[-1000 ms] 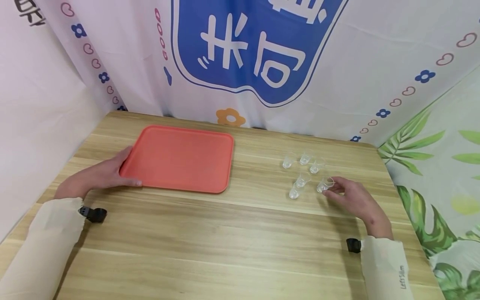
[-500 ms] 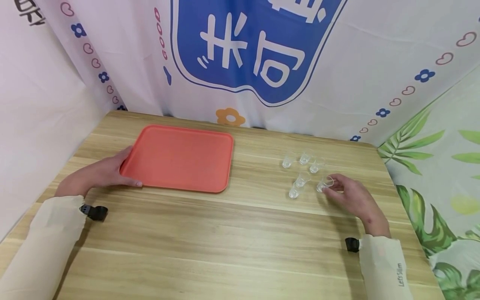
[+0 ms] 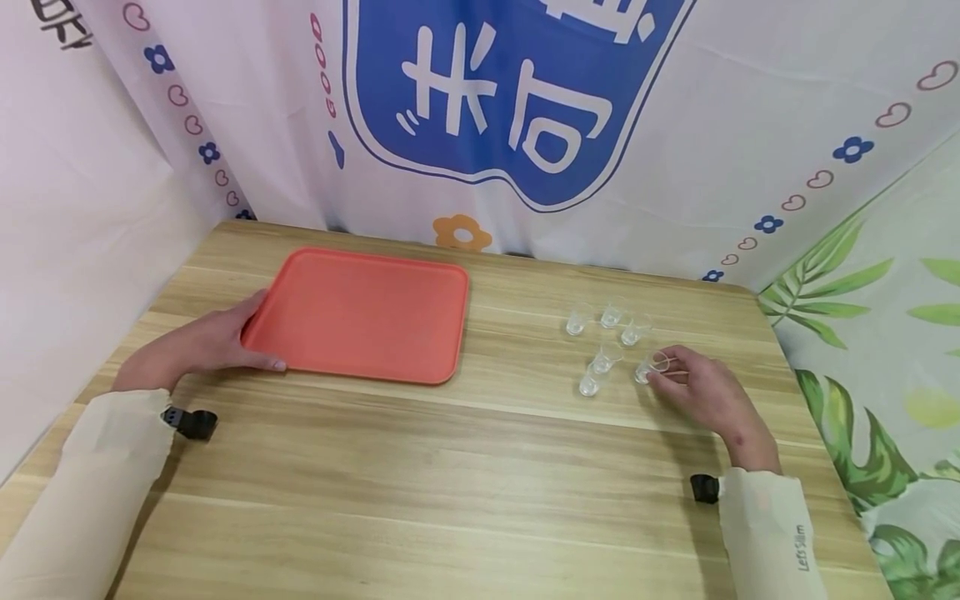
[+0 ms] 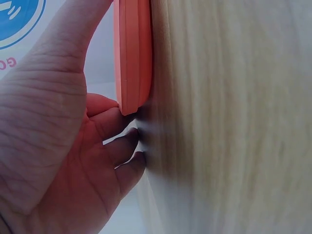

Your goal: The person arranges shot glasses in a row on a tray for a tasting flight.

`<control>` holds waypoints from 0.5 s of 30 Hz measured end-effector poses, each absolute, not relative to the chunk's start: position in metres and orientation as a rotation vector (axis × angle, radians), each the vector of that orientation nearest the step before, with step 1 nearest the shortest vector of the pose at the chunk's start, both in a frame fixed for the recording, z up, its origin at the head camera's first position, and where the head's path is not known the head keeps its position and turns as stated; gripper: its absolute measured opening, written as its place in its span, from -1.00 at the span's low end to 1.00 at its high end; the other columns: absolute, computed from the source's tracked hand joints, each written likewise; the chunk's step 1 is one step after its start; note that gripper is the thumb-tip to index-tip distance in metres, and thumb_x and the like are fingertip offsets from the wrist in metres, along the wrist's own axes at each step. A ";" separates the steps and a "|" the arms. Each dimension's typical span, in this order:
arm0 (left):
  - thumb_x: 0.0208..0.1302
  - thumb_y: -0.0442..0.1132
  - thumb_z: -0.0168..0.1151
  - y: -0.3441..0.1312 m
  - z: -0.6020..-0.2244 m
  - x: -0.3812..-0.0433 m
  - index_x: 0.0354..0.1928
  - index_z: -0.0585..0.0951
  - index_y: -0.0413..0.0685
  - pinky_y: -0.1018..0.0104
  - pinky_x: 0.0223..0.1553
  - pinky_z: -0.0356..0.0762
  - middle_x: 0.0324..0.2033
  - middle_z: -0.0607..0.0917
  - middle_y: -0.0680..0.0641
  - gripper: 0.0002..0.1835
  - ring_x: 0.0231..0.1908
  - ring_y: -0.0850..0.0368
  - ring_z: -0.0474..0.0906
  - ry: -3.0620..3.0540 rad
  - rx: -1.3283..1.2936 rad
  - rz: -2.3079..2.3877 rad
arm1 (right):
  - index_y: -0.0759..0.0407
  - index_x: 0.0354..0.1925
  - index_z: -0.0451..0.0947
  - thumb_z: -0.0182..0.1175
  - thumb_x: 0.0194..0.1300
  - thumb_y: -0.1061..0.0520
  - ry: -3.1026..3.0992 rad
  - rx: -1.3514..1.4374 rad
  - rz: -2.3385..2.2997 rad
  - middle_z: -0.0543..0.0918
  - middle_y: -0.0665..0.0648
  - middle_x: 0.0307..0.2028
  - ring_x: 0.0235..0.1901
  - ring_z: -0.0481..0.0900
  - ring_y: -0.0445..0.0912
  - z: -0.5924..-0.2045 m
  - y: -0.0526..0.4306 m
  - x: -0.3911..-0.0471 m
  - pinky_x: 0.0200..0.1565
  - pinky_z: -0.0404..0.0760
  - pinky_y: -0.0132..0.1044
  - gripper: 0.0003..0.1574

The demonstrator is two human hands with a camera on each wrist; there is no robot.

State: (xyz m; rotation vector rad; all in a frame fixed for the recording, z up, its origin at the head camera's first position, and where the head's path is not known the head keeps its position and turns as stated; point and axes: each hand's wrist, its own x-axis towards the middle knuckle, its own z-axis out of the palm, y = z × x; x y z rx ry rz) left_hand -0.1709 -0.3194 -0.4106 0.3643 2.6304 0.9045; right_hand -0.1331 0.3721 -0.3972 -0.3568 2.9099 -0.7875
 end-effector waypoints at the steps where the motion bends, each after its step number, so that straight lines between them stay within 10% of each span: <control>1: 0.09 0.20 0.58 -0.319 -0.411 -0.171 0.65 -0.20 -0.14 -0.27 0.25 0.34 0.47 0.19 -0.37 0.39 0.32 -0.30 0.27 2.628 0.359 0.904 | 0.33 0.13 0.55 0.28 0.49 0.03 2.910 -0.353 -0.787 0.71 0.38 -0.01 -0.03 0.71 0.28 -0.397 0.372 -0.133 0.00 0.63 0.21 -0.56; 15: 0.09 0.23 0.57 -0.319 -0.405 -0.168 0.66 -0.23 -0.10 -0.24 0.25 0.33 0.48 0.20 -0.36 0.41 0.35 -0.26 0.26 2.602 0.311 0.906 | 0.34 0.04 0.58 0.29 0.49 0.03 3.008 -0.369 -0.777 0.75 0.31 -0.12 -0.14 0.75 0.23 -0.388 0.368 -0.130 -0.15 0.70 0.11 -0.61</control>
